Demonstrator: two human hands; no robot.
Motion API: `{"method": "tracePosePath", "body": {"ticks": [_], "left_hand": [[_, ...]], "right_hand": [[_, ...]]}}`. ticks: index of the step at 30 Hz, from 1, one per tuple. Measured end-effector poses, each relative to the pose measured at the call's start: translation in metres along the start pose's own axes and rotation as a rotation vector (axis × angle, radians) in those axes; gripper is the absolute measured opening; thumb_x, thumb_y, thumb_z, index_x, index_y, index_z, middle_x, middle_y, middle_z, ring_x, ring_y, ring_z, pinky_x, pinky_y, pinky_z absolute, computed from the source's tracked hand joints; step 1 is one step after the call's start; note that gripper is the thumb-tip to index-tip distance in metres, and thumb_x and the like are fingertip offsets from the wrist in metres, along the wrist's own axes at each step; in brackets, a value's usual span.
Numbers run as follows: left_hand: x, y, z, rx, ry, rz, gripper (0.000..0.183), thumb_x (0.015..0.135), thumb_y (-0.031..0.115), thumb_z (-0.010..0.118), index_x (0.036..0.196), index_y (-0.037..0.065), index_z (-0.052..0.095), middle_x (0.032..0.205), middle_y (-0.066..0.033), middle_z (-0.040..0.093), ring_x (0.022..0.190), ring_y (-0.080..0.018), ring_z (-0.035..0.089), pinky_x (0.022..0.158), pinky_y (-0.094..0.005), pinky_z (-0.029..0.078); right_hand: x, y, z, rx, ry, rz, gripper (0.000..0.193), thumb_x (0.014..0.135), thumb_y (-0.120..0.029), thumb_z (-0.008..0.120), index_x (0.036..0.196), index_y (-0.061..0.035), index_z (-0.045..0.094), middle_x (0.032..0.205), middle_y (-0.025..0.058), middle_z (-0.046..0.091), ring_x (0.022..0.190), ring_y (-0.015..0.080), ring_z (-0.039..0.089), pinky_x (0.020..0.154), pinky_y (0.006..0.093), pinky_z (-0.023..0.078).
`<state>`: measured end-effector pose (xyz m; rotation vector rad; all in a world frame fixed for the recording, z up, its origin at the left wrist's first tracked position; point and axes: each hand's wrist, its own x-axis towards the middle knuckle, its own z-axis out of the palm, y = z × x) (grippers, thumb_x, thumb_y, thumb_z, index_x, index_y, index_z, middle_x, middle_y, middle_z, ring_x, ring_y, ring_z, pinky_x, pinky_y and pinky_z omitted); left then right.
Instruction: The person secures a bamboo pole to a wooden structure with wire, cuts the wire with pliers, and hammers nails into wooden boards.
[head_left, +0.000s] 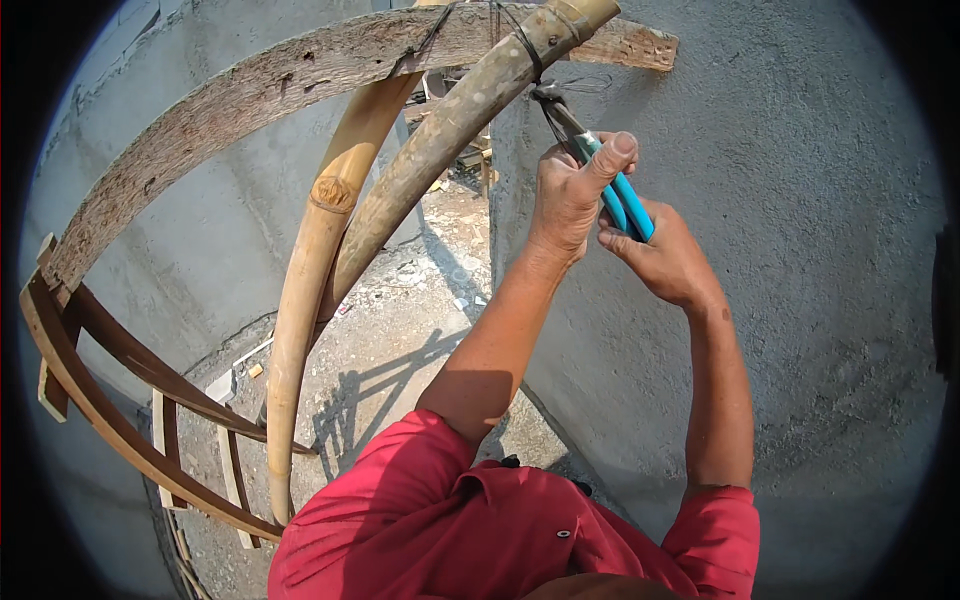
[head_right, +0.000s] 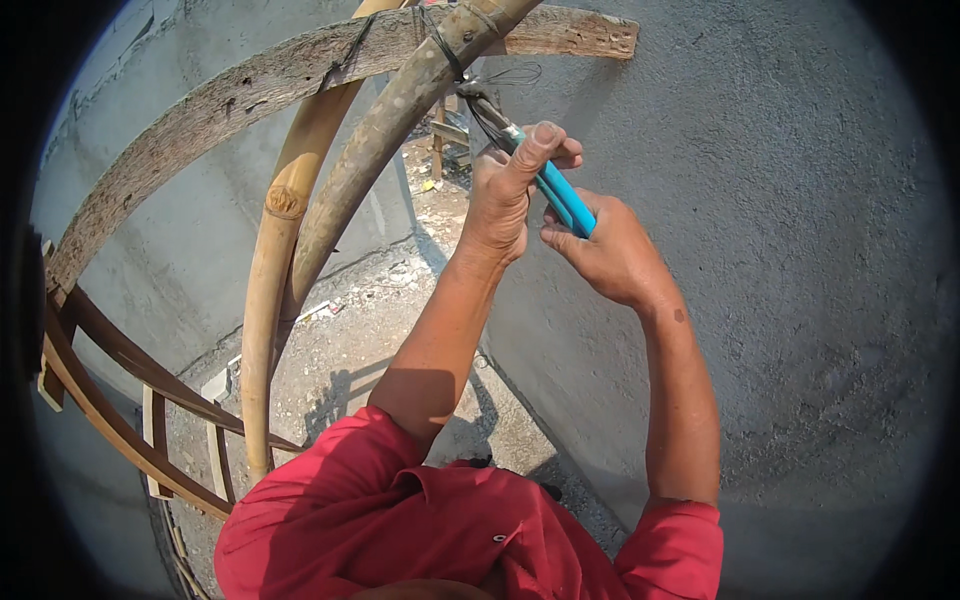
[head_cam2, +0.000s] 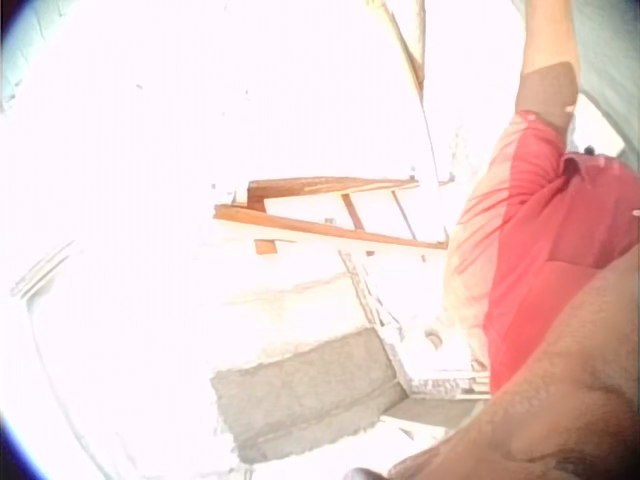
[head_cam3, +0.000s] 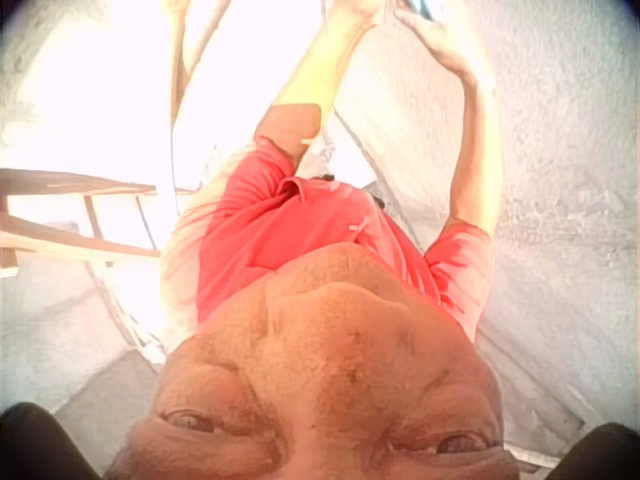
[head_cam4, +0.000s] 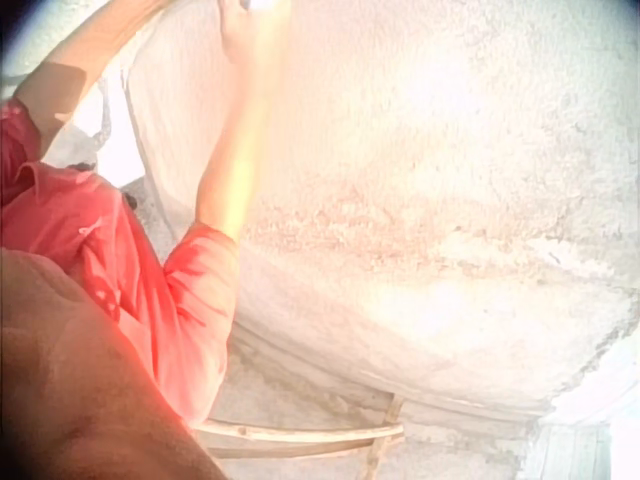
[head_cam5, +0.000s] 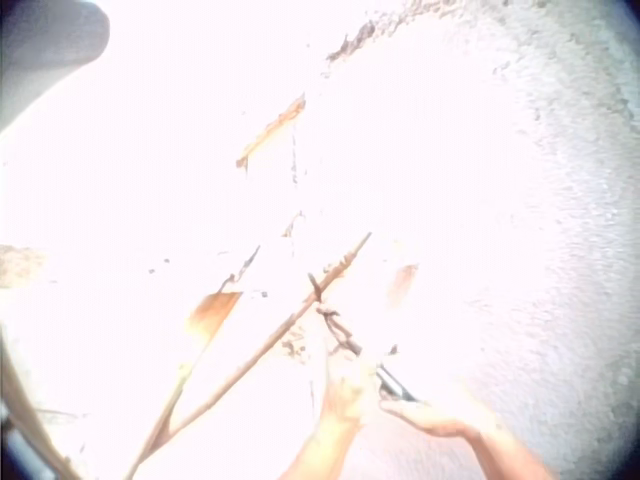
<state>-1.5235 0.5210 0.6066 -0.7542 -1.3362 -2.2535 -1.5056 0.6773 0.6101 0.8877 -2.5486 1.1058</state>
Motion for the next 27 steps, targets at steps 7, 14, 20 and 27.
{"method": "tracePosePath", "body": {"ticks": [7, 14, 20, 27], "left_hand": [[0.032, 0.003, -0.04, -0.605, -0.571, -0.124, 0.084, 0.086, 0.062, 0.074, 0.141, 0.002, 0.056, 0.132, -0.0238, 0.065, 0.13, -0.0399, 0.059, 0.107, -0.0509, 0.052], [0.027, -0.011, -0.031, -0.727, -0.57, -0.169, 0.048, 0.096, 0.052, 0.069, 0.114, 0.008, 0.067, 0.089, -0.0056, 0.069, 0.09, -0.0228, 0.069, 0.089, -0.0464, 0.058], [0.016, 0.01, 0.02, -0.619, -0.183, -0.066, 0.032, 0.101, 0.043, 0.067, 0.085, 0.017, 0.058, 0.074, 0.0014, 0.055, 0.072, -0.0164, 0.06, 0.078, -0.0437, 0.054], [0.045, -0.003, 0.065, -0.753, -0.073, 0.175, 0.035, 0.096, 0.048, 0.071, 0.096, 0.015, 0.062, 0.088, -0.0022, 0.062, 0.092, -0.0191, 0.064, 0.095, -0.0449, 0.051]], "right_hand": [[0.014, 0.017, 0.01, 0.873, -0.544, 0.114, 0.052, 0.082, -0.044, 0.082, 0.103, 0.0013, 0.069, 0.073, 0.0038, 0.063, 0.063, 0.0138, 0.064, 0.057, 0.0288, 0.054], [0.008, 0.013, 0.005, 0.386, -0.316, 0.165, 0.052, 0.079, -0.043, 0.084, 0.101, 0.0019, 0.071, 0.075, 0.0073, 0.07, 0.062, 0.0196, 0.069, 0.063, 0.0313, 0.058], [-0.036, -0.035, 0.03, -0.696, 0.585, -0.104, 0.078, 0.074, -0.018, 0.085, 0.143, -0.0051, 0.052, 0.118, 0.0155, 0.067, 0.106, 0.03, 0.068, 0.079, 0.0394, 0.061], [0.004, -0.025, -0.052, -1.098, 0.663, -0.167, 0.071, 0.082, 0.004, 0.071, 0.148, -0.0109, 0.05, 0.121, 0.01, 0.066, 0.106, 0.0263, 0.067, 0.081, 0.0382, 0.062]]}}
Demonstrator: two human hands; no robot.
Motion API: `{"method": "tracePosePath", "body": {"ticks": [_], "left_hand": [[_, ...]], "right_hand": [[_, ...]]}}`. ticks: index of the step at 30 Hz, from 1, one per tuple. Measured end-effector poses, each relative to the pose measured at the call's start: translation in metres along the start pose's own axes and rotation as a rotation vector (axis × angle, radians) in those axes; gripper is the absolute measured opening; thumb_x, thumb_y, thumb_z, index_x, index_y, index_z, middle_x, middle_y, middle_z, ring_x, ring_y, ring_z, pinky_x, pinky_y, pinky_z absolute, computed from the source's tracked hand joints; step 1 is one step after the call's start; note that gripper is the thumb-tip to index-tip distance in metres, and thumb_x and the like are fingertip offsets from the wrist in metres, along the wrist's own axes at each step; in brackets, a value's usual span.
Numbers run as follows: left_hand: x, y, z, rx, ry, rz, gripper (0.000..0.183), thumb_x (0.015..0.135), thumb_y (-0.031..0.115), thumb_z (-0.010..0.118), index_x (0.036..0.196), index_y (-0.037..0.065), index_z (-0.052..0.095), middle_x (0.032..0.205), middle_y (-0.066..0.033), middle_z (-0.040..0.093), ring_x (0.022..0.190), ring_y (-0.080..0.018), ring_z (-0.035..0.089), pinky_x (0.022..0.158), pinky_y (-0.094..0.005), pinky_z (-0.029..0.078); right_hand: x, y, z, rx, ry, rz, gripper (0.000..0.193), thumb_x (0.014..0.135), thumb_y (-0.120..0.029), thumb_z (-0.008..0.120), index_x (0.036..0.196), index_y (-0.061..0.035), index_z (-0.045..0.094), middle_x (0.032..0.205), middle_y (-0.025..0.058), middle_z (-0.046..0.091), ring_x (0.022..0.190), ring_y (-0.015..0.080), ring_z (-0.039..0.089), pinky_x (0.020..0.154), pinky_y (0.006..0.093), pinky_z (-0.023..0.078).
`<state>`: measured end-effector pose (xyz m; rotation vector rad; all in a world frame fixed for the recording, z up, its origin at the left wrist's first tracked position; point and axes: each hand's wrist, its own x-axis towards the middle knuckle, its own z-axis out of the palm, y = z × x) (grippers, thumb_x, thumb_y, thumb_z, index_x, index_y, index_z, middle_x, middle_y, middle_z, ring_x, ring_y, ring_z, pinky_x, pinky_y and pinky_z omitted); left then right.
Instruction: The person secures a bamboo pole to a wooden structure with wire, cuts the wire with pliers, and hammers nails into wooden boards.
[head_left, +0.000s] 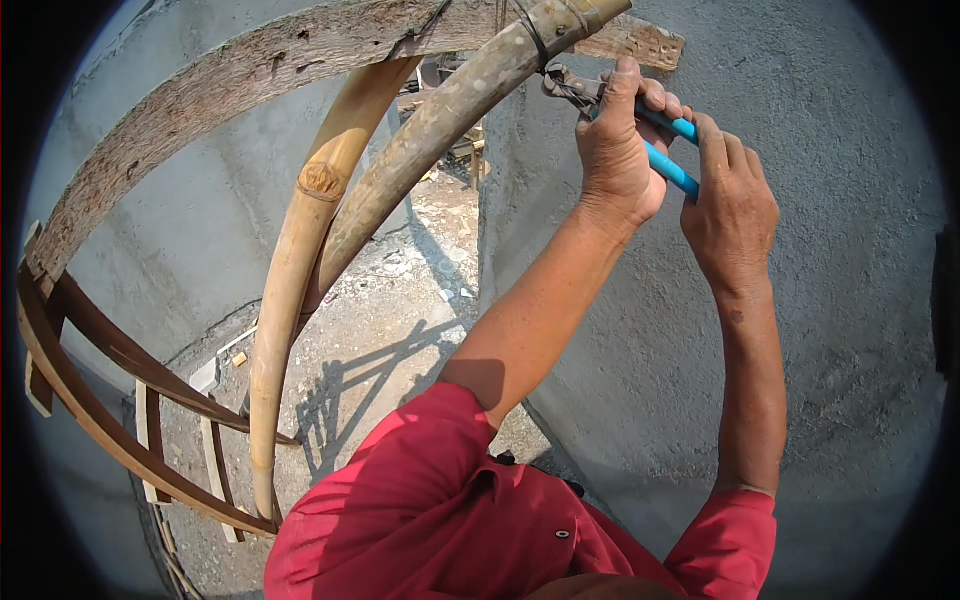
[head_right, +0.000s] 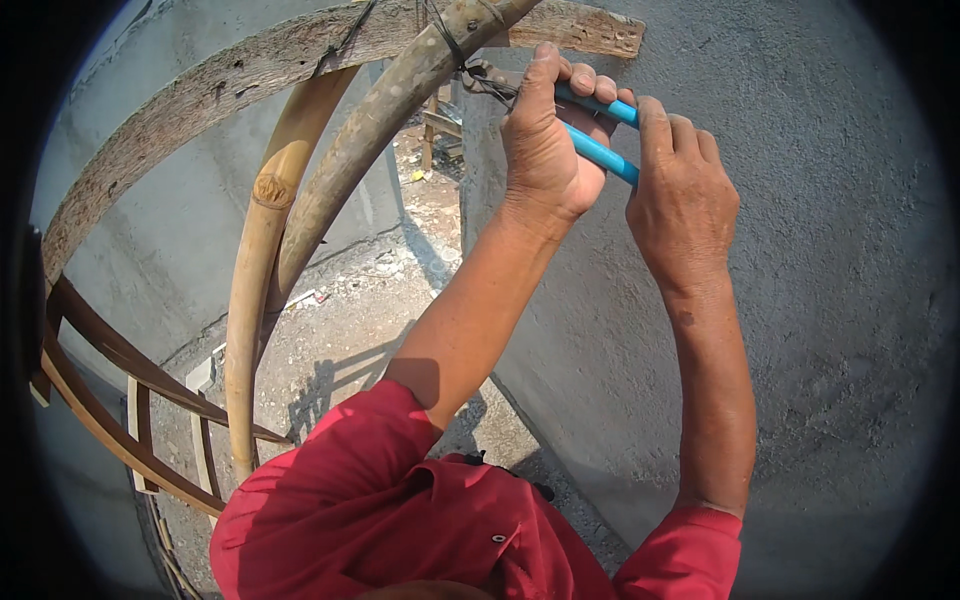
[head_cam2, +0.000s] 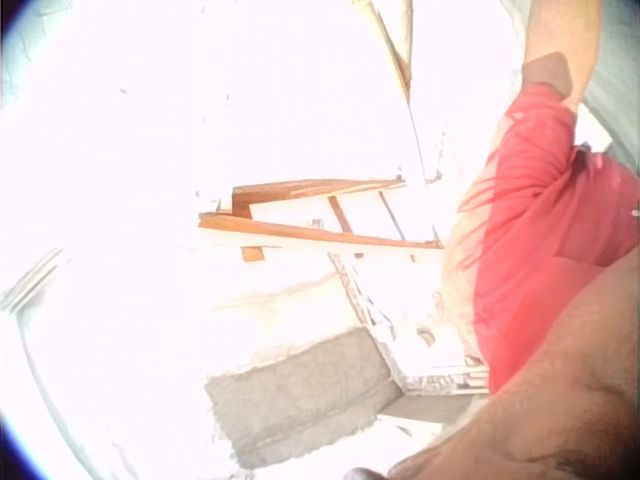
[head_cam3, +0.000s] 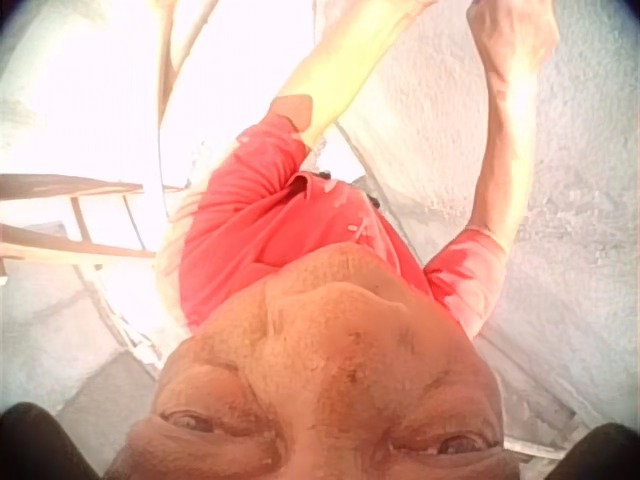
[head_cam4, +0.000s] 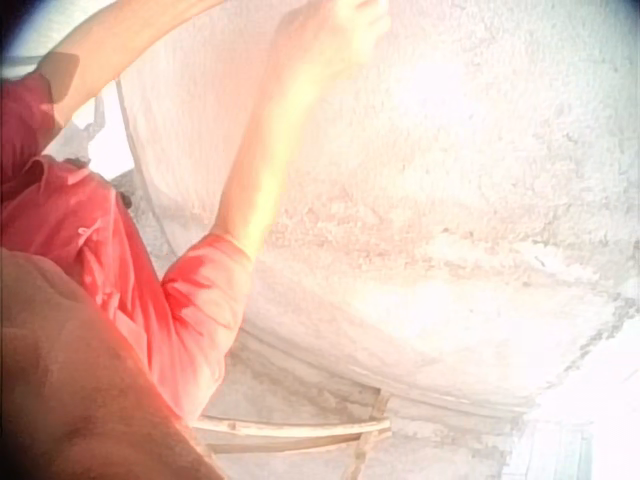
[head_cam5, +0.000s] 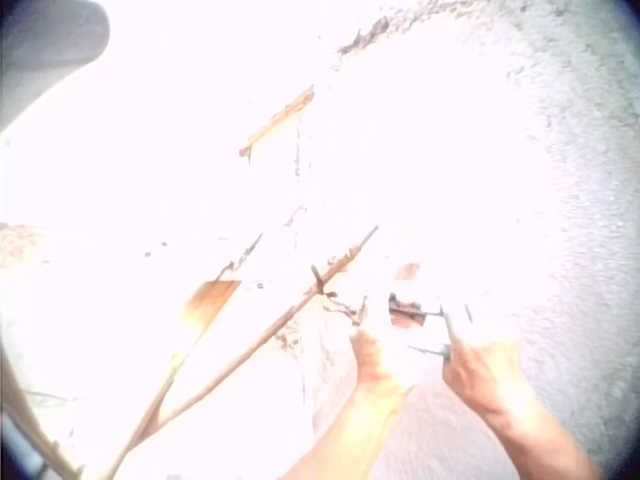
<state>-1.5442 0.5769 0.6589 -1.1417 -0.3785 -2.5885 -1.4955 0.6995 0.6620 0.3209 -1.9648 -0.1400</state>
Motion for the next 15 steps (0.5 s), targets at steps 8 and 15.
{"method": "tracePosePath", "body": {"ticks": [8, 15], "left_hand": [[-0.031, 0.044, -0.047, 0.274, 0.143, 0.108, 0.087, 0.09, 0.072, 0.062, 0.146, 0.007, 0.043, 0.127, -0.0148, 0.059, 0.127, -0.0257, 0.054, 0.116, -0.0442, 0.037], [-0.022, 0.082, -0.026, 0.465, 0.108, 0.2, 0.063, 0.105, 0.06, 0.047, 0.137, 0.006, 0.053, 0.125, -0.0107, 0.063, 0.116, -0.0197, 0.058, 0.104, -0.0374, 0.046]], "right_hand": [[-0.024, -0.025, -0.006, -0.038, -0.012, -0.047, 0.082, 0.087, 0.011, 0.061, 0.16, -0.0153, 0.035, 0.14, 0.0176, 0.053, 0.127, 0.0333, 0.055, 0.092, 0.0409, 0.061], [-0.048, -0.066, 0.009, 0.105, 0.013, 0.028, 0.093, 0.083, 0.015, 0.058, 0.164, -0.0143, 0.021, 0.156, 0.0268, 0.025, 0.143, 0.0464, 0.03, 0.111, 0.0526, 0.05]]}}
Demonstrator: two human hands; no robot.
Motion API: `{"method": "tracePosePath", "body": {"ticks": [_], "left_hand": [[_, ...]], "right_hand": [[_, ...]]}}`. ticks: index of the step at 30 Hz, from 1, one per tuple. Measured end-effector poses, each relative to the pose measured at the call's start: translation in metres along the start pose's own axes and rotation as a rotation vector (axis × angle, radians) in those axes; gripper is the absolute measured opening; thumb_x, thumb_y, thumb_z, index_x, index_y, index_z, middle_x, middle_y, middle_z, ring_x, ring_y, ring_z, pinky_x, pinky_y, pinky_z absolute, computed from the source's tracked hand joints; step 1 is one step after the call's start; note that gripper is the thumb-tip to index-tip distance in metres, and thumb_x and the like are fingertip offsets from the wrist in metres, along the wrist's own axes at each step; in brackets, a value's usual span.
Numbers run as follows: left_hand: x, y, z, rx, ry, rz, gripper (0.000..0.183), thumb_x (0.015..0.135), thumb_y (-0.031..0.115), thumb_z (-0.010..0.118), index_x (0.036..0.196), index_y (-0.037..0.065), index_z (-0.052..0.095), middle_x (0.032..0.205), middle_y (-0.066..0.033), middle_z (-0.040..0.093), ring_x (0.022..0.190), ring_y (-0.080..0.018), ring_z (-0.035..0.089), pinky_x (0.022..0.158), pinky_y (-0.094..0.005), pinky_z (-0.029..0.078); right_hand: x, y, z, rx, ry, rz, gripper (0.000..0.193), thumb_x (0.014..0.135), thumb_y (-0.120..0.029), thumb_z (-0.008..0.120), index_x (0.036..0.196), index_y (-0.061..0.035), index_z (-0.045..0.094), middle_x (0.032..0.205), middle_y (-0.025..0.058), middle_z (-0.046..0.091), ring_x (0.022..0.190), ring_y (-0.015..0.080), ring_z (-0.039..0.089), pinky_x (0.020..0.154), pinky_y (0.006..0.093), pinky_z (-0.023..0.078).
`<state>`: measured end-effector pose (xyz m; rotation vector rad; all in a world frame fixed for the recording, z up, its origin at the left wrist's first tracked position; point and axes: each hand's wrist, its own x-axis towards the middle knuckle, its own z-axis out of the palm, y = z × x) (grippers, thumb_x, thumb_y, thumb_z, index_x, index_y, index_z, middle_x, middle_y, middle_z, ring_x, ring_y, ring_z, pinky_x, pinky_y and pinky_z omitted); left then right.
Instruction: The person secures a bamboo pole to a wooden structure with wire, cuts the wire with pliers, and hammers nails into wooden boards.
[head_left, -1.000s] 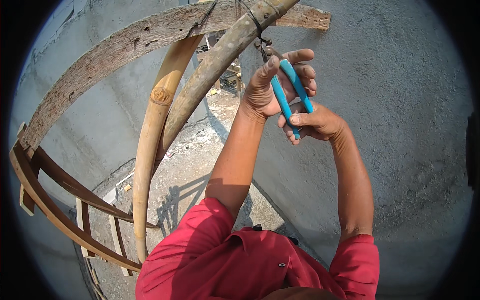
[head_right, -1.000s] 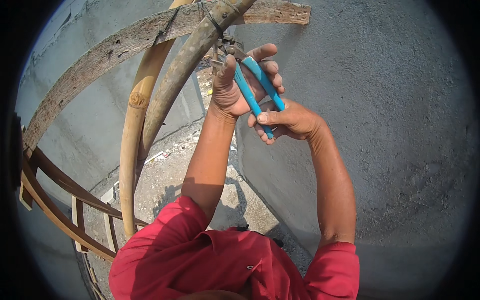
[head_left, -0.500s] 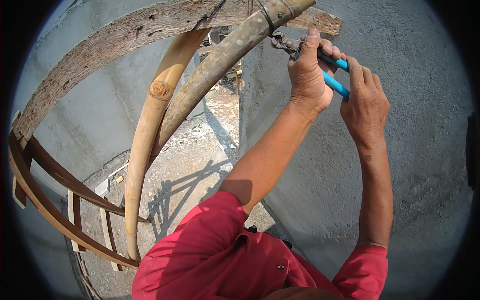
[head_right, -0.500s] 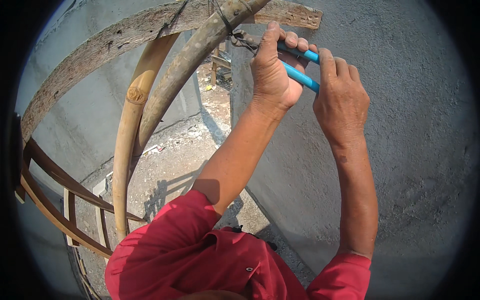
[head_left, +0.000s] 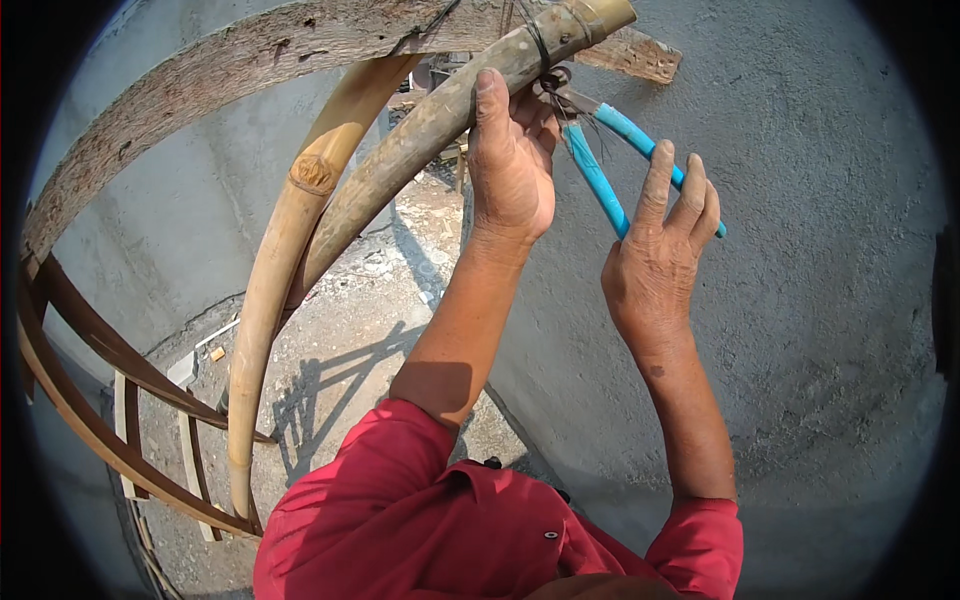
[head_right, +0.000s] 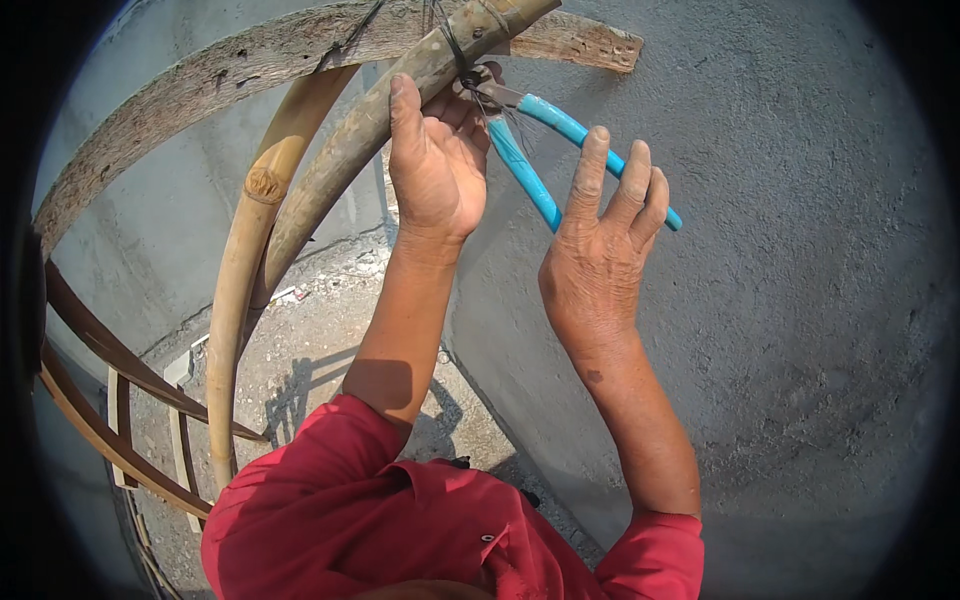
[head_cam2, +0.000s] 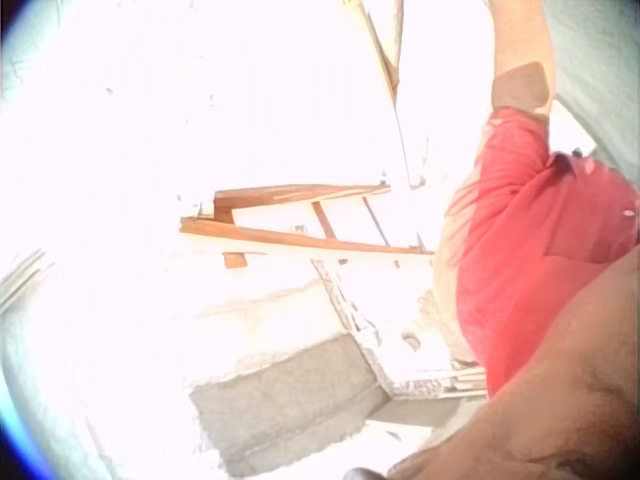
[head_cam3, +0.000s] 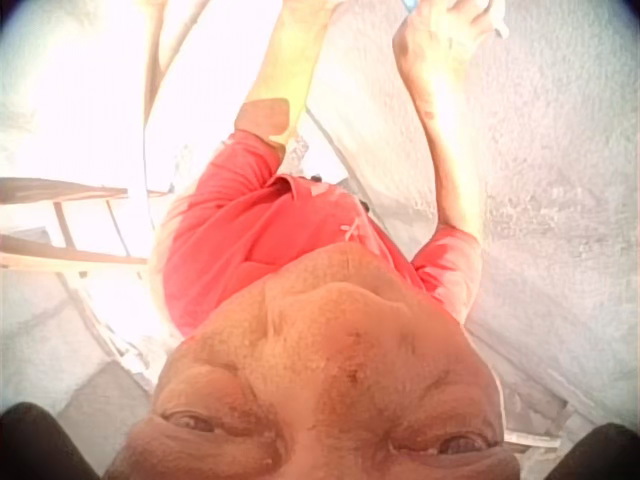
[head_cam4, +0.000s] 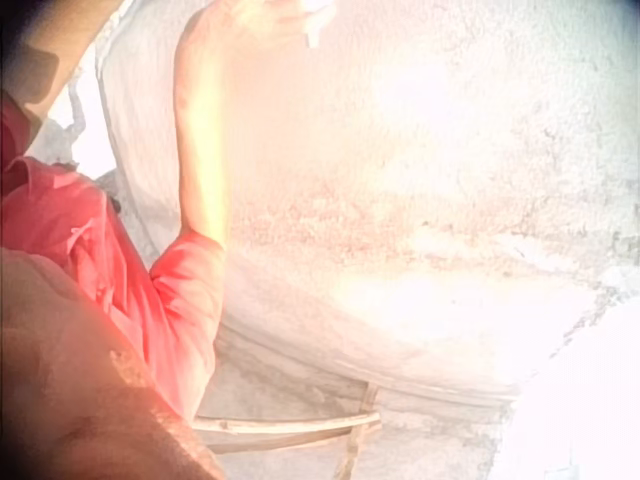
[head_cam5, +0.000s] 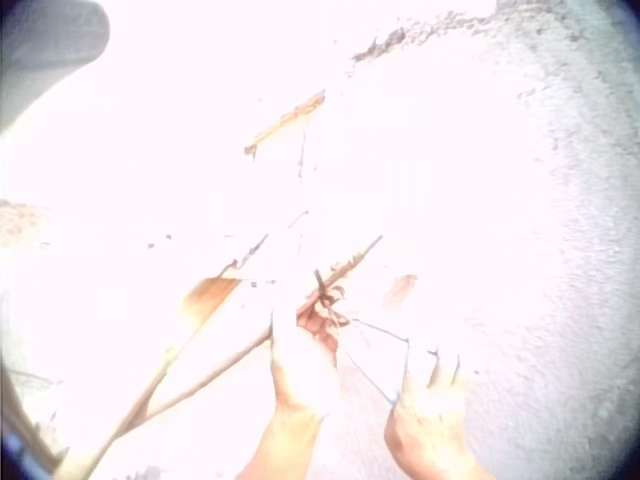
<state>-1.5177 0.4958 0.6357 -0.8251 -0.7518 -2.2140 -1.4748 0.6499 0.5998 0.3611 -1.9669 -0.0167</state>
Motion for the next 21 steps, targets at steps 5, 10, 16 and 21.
{"method": "tracePosePath", "body": {"ticks": [5, 10, 16, 21], "left_hand": [[0.002, 0.007, -0.002, -0.008, 0.006, -0.045, 0.062, 0.106, 0.059, 0.045, 0.137, 0.006, 0.053, 0.123, -0.0111, 0.064, 0.113, -0.0187, 0.059, 0.102, -0.0351, 0.047], [0.004, 0.007, 0.002, -0.139, 0.114, -0.111, 0.076, 0.095, 0.071, 0.054, 0.138, 0.008, 0.053, 0.124, -0.0122, 0.064, 0.117, -0.0253, 0.057, 0.106, -0.0463, 0.043], [0.014, 0.021, 0.001, -0.22, 0.254, -0.182, 0.089, 0.078, 0.076, 0.07, 0.135, 0.011, 0.053, 0.122, -0.0097, 0.064, 0.116, -0.0234, 0.058, 0.108, -0.0442, 0.029], [0.017, 0.008, -0.005, -0.208, 0.194, -0.073, 0.07, 0.083, 0.059, 0.07, 0.13, 0.009, 0.056, 0.121, -0.0126, 0.065, 0.119, -0.025, 0.06, 0.106, -0.041, 0.034]], "right_hand": [[0.003, -0.009, 0.004, 0.083, -0.036, 0.085, 0.091, 0.081, 0.012, 0.063, 0.162, -0.0112, 0.028, 0.149, 0.0238, 0.038, 0.136, 0.0413, 0.042, 0.11, 0.051, 0.049], [0.031, 0.039, 0.039, 0.135, 0.132, -0.045, 0.082, 0.077, 0.01, 0.067, 0.153, -0.0113, 0.043, 0.132, 0.0129, 0.058, 0.122, 0.0324, 0.057, 0.102, 0.0479, 0.051], [0.067, 0.053, 0.053, 0.056, 0.25, -0.155, 0.068, 0.072, 0.005, 0.071, 0.136, -0.0142, 0.055, 0.112, 0.0041, 0.064, 0.108, 0.0244, 0.062, 0.086, 0.0447, 0.048], [0.106, 0.097, 0.033, -0.024, 0.181, -0.342, 0.066, 0.073, 0.003, 0.073, 0.134, -0.015, 0.057, 0.109, 0.0039, 0.063, 0.103, 0.0236, 0.064, 0.087, 0.0413, 0.053]]}}
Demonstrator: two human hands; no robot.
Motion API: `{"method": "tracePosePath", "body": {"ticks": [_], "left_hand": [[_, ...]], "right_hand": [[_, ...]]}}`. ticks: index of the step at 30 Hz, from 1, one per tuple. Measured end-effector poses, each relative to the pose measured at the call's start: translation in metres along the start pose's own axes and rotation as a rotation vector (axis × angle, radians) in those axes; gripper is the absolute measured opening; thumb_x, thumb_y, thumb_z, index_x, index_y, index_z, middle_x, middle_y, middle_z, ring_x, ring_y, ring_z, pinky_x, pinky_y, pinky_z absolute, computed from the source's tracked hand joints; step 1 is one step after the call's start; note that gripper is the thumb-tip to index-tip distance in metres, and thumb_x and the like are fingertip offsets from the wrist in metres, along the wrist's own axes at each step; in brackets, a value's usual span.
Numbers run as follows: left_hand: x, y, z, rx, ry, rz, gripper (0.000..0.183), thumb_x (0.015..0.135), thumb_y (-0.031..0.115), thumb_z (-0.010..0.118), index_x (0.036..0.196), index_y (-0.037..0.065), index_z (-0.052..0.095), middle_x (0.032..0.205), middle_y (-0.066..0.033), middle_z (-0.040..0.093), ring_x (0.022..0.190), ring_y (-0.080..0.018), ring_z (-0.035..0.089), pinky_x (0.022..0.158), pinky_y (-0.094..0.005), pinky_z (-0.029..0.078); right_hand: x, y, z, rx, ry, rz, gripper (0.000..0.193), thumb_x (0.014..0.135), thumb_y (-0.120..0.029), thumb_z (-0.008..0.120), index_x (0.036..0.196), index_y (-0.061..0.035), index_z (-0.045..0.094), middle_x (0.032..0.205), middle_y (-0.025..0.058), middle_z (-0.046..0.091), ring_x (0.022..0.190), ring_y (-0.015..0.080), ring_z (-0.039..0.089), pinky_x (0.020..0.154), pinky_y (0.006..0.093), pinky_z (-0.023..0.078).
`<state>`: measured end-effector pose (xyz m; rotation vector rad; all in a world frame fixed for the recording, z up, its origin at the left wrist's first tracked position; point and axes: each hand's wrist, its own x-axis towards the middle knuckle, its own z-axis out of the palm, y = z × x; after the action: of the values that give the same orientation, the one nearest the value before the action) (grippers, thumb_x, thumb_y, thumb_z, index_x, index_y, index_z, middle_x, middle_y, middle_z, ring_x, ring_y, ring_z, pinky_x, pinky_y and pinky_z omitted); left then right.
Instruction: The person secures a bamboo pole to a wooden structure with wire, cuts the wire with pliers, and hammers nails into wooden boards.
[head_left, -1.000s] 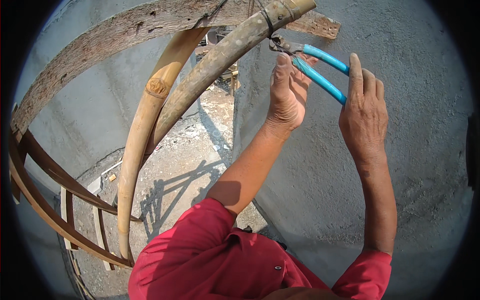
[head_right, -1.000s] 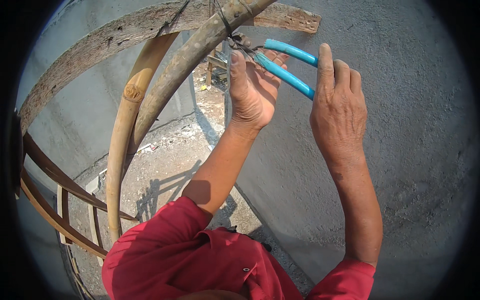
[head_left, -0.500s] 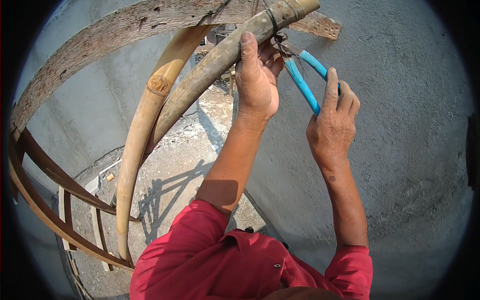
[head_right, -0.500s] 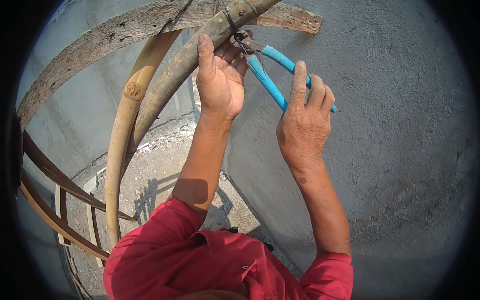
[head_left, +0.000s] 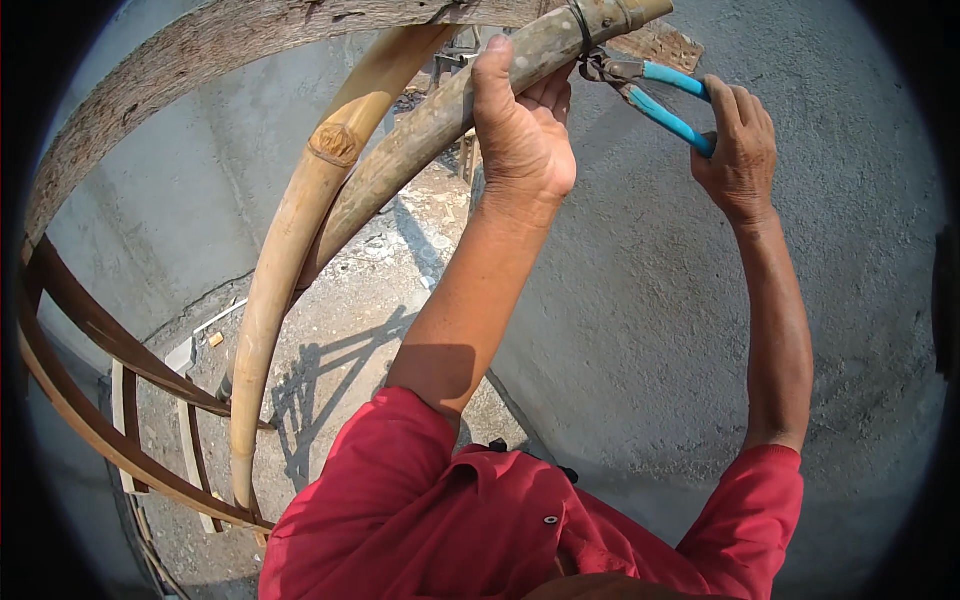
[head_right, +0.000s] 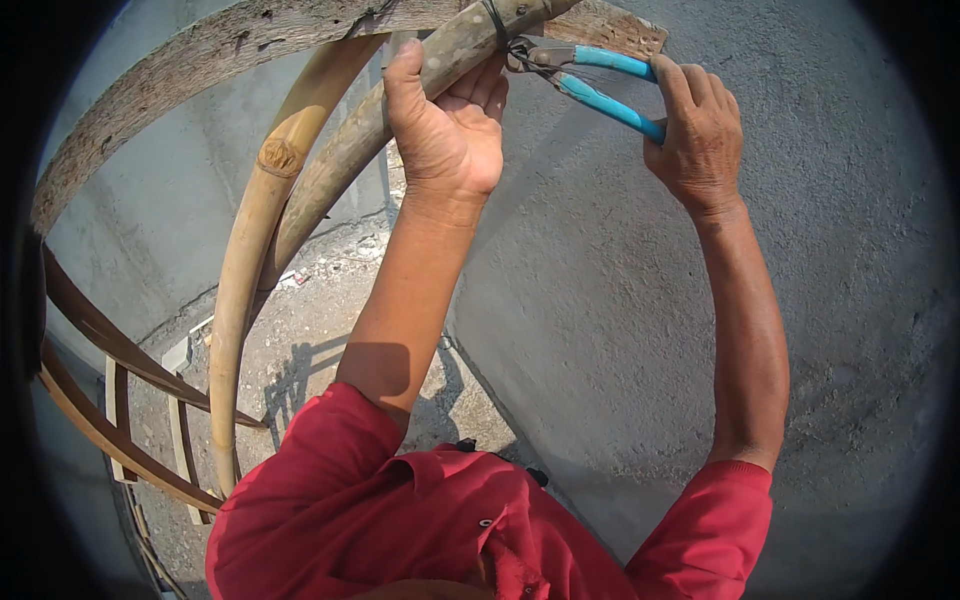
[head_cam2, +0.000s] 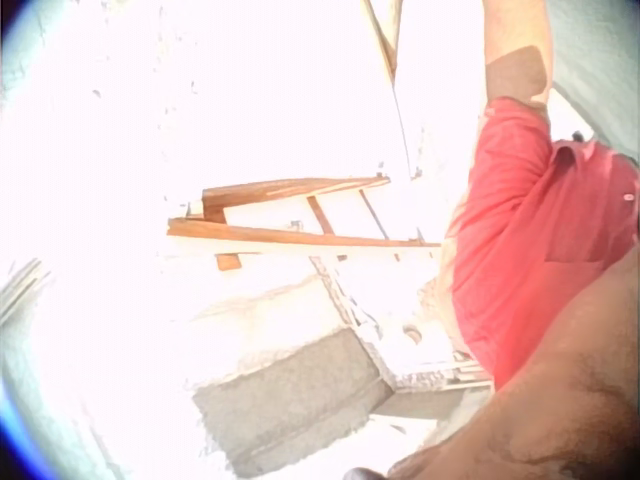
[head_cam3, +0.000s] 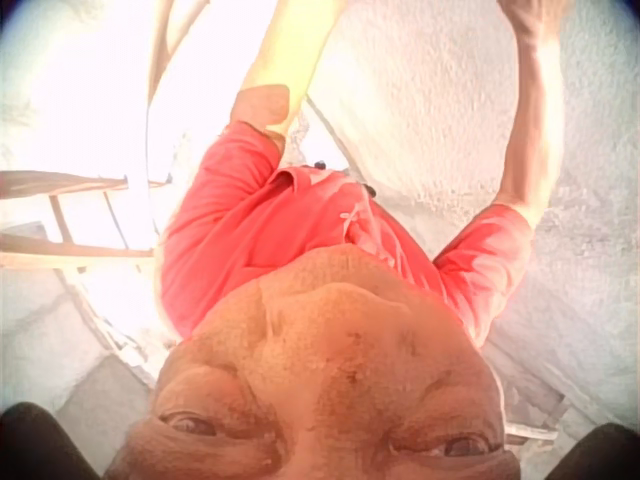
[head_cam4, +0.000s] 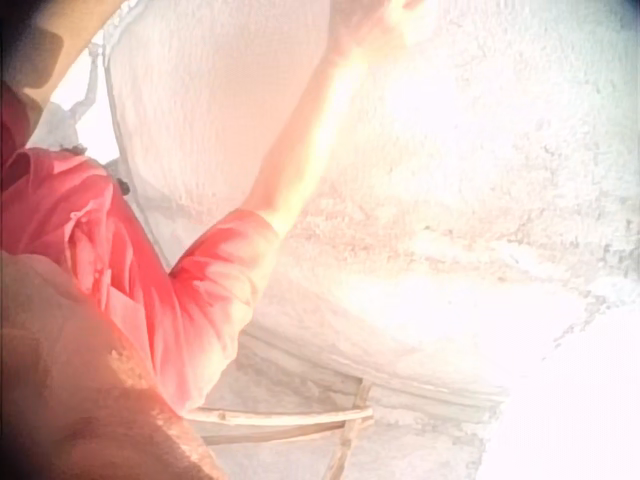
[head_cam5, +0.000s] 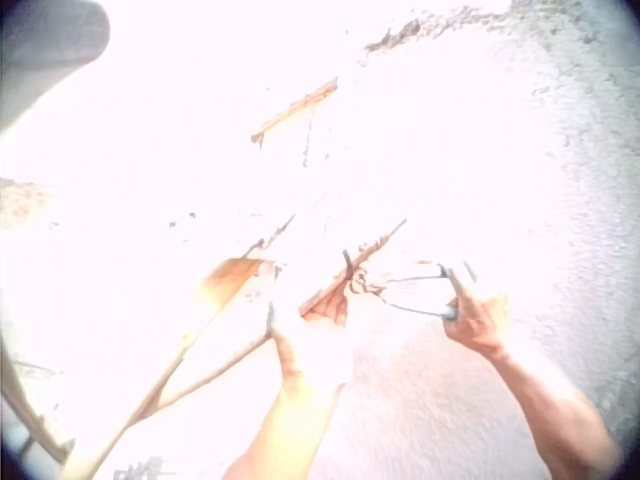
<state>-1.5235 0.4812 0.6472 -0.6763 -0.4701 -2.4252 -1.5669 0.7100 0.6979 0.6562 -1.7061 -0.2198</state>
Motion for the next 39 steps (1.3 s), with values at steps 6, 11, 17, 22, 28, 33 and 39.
{"method": "tracePosePath", "body": {"ticks": [6, 11, 17, 22, 28, 33, 39], "left_hand": [[-0.01, 0.017, 0.022, -0.201, -0.135, -0.046, 0.057, 0.096, 0.049, 0.068, 0.126, 0.002, 0.064, 0.118, -0.014, 0.072, 0.115, -0.017, 0.064, 0.107, -0.0318, 0.043], [0.002, 0.01, -0.01, -0.019, -0.105, -0.037, 0.068, 0.084, 0.058, 0.072, 0.131, 0.01, 0.057, 0.121, -0.009, 0.065, 0.123, -0.0207, 0.058, 0.105, -0.0366, 0.034], [-0.02, 0.006, -0.039, 0.251, -0.17, -0.202, 0.079, 0.079, 0.068, 0.077, 0.132, 0.011, 0.061, 0.125, -0.0053, 0.065, 0.129, -0.0184, 0.052, 0.094, -0.0332, 0.035], [-0.018, -0.029, -0.016, 0.048, -0.545, -0.397, 0.117, 0.065, 0.083, 0.077, 0.146, 0.002, 0.049, 0.145, -0.0193, 0.054, 0.146, -0.0395, 0.04, 0.124, -0.0597, 0.026], [-0.021, -0.056, 0.03, -0.26, -0.579, -0.351, 0.105, 0.063, 0.085, 0.077, 0.137, 0.012, 0.058, 0.131, -0.0122, 0.063, 0.131, -0.0386, 0.057, 0.109, -0.0571, 0.049], [-0.021, -0.058, 0.052, -0.531, -0.504, -0.4, 0.037, 0.079, 0.045, 0.081, 0.1, 0.017, 0.069, 0.089, 0.0012, 0.069, 0.092, -0.0199, 0.069, 0.1, -0.0479, 0.054], [-0.028, -0.06, 0.074, -0.495, -0.308, -0.337, 0.017, 0.087, 0.025, 0.073, 0.079, 0.019, 0.059, 0.074, 0.0052, 0.062, 0.076, -0.0147, 0.064, 0.089, -0.0416, 0.055]], "right_hand": [[0.051, 0.052, -0.016, -0.108, 0.074, -0.366, 0.063, 0.082, 0.003, 0.068, 0.14, -0.0214, 0.058, 0.118, 0.0029, 0.065, 0.106, 0.0232, 0.066, 0.092, 0.0385, 0.059], [-0.01, -0.01, -0.03, 0.084, -0.112, 0.016, 0.06, 0.086, -0.005, 0.071, 0.144, -0.017, 0.059, 0.114, 0.0076, 0.07, 0.103, 0.0227, 0.07, 0.086, 0.0369, 0.061], [-0.024, -0.048, -0.036, 1.091, -0.891, 0.462, 0.046, 0.077, -0.017, 0.064, 0.12, -0.0031, 0.068, 0.08, 0.0108, 0.069, 0.071, 0.0223, 0.069, 0.07, 0.0423, 0.058], [-0.022, -0.029, -0.051, 1.728, -1.148, 0.609, 0.039, 0.082, -0.026, 0.066, 0.111, 0.0004, 0.067, 0.079, 0.0097, 0.07, 0.068, 0.0177, 0.07, 0.062, 0.0362, 0.059], [0.017, -0.004, -0.082, 1.436, -1.241, 0.501, 0.054, 0.094, -0.047, 0.064, 0.106, 0.0061, 0.07, 0.075, 0.0163, 0.073, 0.059, 0.0237, 0.075, 0.052, 0.0364, 0.064], [0.046, 0.007, -0.107, 1.165, -1.275, 0.438, 0.065, 0.092, -0.059, 0.066, 0.102, 0.0048, 0.071, 0.071, 0.0162, 0.072, 0.057, 0.0236, 0.074, 0.048, 0.0338, 0.062], [0.021, -0.025, -0.143, 0.044, -0.386, 0.114, 0.05, 0.086, -0.039, 0.081, 0.124, -0.0101, 0.069, 0.098, 0.0123, 0.076, 0.089, 0.0275, 0.075, 0.087, 0.0453, 0.062]]}}
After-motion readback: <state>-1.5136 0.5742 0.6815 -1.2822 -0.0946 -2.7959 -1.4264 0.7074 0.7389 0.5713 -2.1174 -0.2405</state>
